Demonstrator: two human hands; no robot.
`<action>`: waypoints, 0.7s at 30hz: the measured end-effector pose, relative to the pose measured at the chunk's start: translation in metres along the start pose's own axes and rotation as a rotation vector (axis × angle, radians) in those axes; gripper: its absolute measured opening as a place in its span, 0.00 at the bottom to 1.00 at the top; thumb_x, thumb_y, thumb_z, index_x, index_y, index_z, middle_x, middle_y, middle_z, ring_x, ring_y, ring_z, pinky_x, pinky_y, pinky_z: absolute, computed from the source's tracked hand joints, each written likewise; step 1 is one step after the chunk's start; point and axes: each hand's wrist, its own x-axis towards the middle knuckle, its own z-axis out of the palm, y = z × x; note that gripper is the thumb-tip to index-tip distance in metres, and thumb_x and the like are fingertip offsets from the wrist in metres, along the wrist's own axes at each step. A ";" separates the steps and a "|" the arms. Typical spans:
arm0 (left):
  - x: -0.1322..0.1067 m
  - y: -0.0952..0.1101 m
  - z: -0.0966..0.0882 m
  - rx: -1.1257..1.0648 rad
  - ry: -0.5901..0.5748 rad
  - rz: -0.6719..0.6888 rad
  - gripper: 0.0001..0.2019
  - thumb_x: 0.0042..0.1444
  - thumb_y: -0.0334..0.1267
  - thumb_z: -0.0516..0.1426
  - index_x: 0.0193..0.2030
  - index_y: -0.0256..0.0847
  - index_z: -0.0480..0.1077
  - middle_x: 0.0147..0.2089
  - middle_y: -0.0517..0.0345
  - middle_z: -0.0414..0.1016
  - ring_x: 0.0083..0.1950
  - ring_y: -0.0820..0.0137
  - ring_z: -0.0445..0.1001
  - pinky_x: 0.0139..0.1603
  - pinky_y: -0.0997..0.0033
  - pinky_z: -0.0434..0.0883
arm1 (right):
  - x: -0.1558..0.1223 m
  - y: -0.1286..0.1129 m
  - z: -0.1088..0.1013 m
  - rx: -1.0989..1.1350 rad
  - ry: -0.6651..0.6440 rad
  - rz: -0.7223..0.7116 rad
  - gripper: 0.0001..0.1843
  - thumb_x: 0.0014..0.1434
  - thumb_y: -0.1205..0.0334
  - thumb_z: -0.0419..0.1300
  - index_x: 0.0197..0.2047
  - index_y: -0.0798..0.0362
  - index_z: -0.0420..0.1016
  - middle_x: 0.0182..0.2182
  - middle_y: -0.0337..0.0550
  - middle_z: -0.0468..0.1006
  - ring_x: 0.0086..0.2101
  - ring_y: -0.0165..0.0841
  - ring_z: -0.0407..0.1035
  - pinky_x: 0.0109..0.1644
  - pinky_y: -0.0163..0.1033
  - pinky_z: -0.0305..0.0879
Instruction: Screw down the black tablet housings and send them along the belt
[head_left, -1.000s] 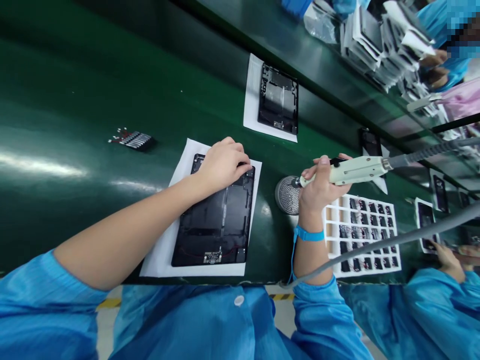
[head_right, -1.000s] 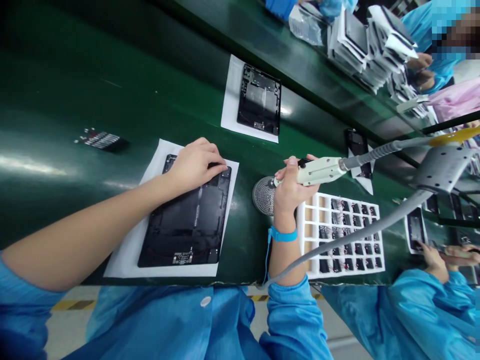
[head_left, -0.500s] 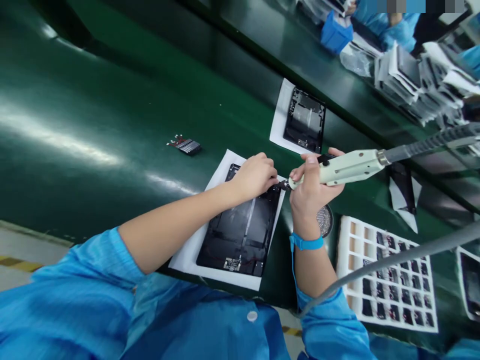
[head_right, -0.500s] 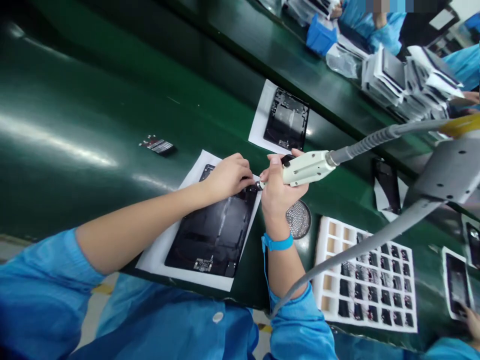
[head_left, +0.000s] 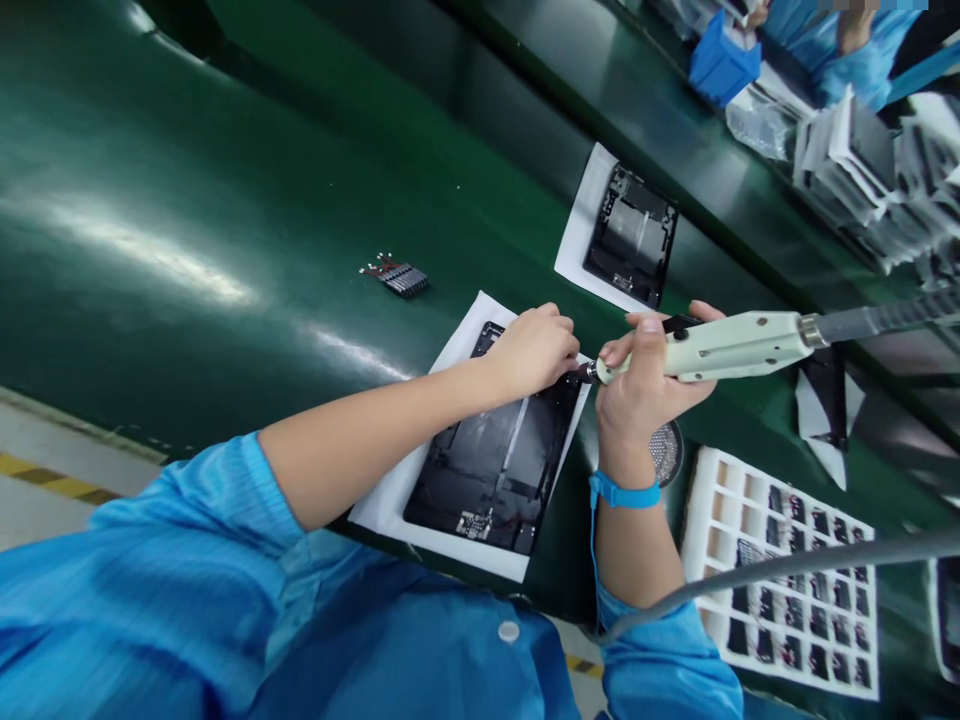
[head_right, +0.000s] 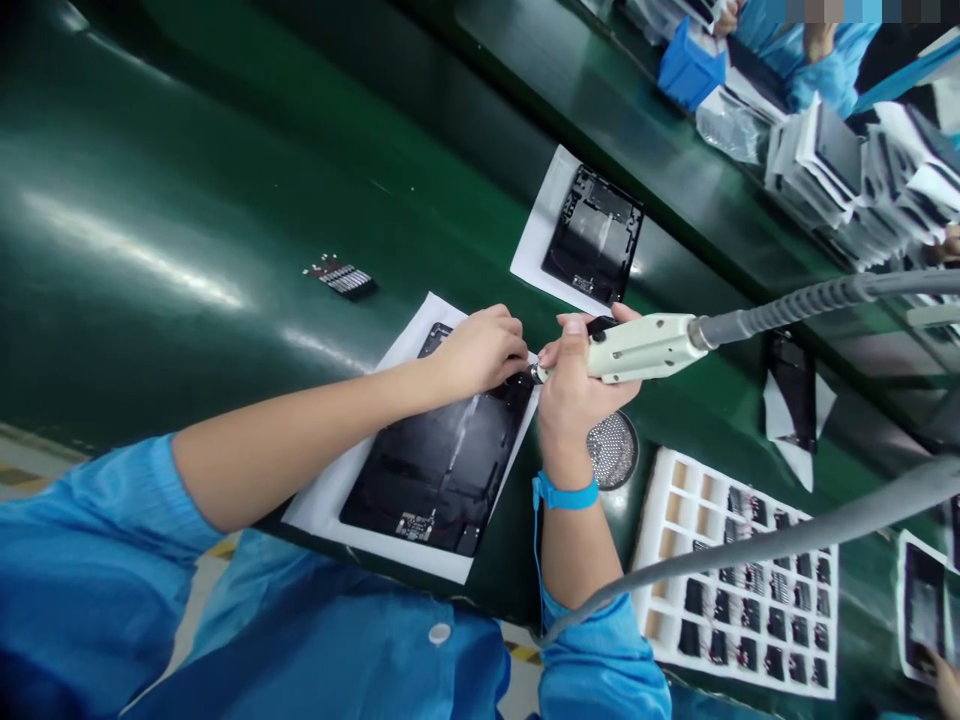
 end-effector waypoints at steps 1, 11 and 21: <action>0.000 0.000 0.000 -0.003 -0.005 -0.002 0.10 0.73 0.33 0.64 0.41 0.38 0.88 0.41 0.47 0.83 0.46 0.57 0.75 0.49 0.55 0.70 | 0.000 0.000 0.000 -0.009 0.002 0.003 0.22 0.65 0.52 0.72 0.56 0.45 0.69 0.35 0.29 0.82 0.18 0.23 0.64 0.24 0.37 0.69; 0.000 -0.003 0.002 0.001 -0.022 -0.015 0.11 0.74 0.35 0.62 0.42 0.38 0.88 0.43 0.46 0.84 0.48 0.55 0.75 0.51 0.53 0.72 | -0.003 0.002 0.005 -0.051 -0.015 0.058 0.26 0.62 0.46 0.73 0.56 0.44 0.68 0.30 0.26 0.74 0.18 0.24 0.63 0.26 0.37 0.68; -0.020 -0.003 -0.039 -0.021 -0.015 0.106 0.12 0.75 0.37 0.58 0.40 0.44 0.83 0.44 0.50 0.86 0.49 0.54 0.82 0.55 0.52 0.80 | -0.002 -0.011 -0.001 0.034 0.013 0.170 0.24 0.61 0.43 0.72 0.50 0.50 0.74 0.29 0.34 0.80 0.19 0.27 0.68 0.23 0.36 0.71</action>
